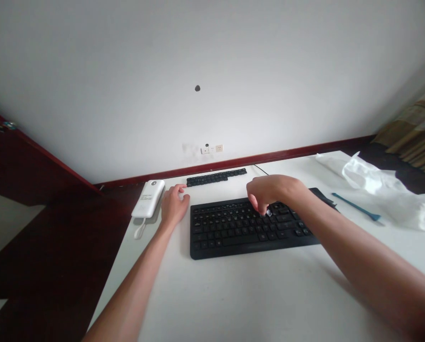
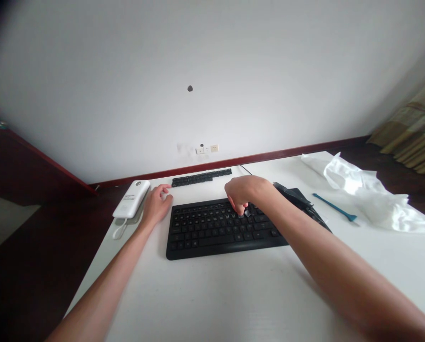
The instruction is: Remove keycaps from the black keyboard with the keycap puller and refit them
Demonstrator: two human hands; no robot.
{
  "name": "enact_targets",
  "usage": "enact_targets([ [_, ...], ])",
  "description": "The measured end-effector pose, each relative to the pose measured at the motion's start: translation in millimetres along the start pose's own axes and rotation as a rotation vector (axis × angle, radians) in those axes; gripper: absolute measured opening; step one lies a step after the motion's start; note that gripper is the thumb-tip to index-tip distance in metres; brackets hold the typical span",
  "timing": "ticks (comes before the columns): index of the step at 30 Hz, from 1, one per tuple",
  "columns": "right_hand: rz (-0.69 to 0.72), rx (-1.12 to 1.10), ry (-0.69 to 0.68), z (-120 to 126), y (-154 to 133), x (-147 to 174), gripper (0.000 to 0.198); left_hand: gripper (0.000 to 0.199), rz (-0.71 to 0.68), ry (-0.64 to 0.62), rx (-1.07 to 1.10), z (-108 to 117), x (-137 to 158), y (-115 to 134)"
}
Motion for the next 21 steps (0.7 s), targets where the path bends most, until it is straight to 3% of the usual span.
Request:
enact_targets([
  [6,-0.033,-0.061,0.019,-2.6,3.5,-2.0,0.010,0.032,-0.012,-0.003,0.004,-0.1,1.0,0.8],
  [11,0.066,-0.121,0.102,-2.9,-3.6,-6.4,0.015,0.031,-0.029,0.009,0.017,1.5,2.1,2.7],
  [14,0.089,-0.094,0.085,-3.1,-4.6,-5.3,0.012,0.032,-0.017,0.008,0.008,1.5,2.5,2.4],
  [17,0.206,-0.172,0.078,4.2,2.5,-6.2,0.007,0.032,-0.021,0.013,0.007,1.4,2.2,2.3],
  [21,0.436,-0.466,0.154,23.6,26.1,-15.9,0.028,0.031,-0.028,0.015,0.001,0.3,0.8,1.5],
])
Point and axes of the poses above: each hand's wrist, its own x-axis away from the middle knuckle, its own z-axis out of the back of the hand, y = z × x, the point moved 8 cm from there along -x, towards the middle knuckle, and after that the axes turned 7 degrees about -y, right-handed, at the moved point
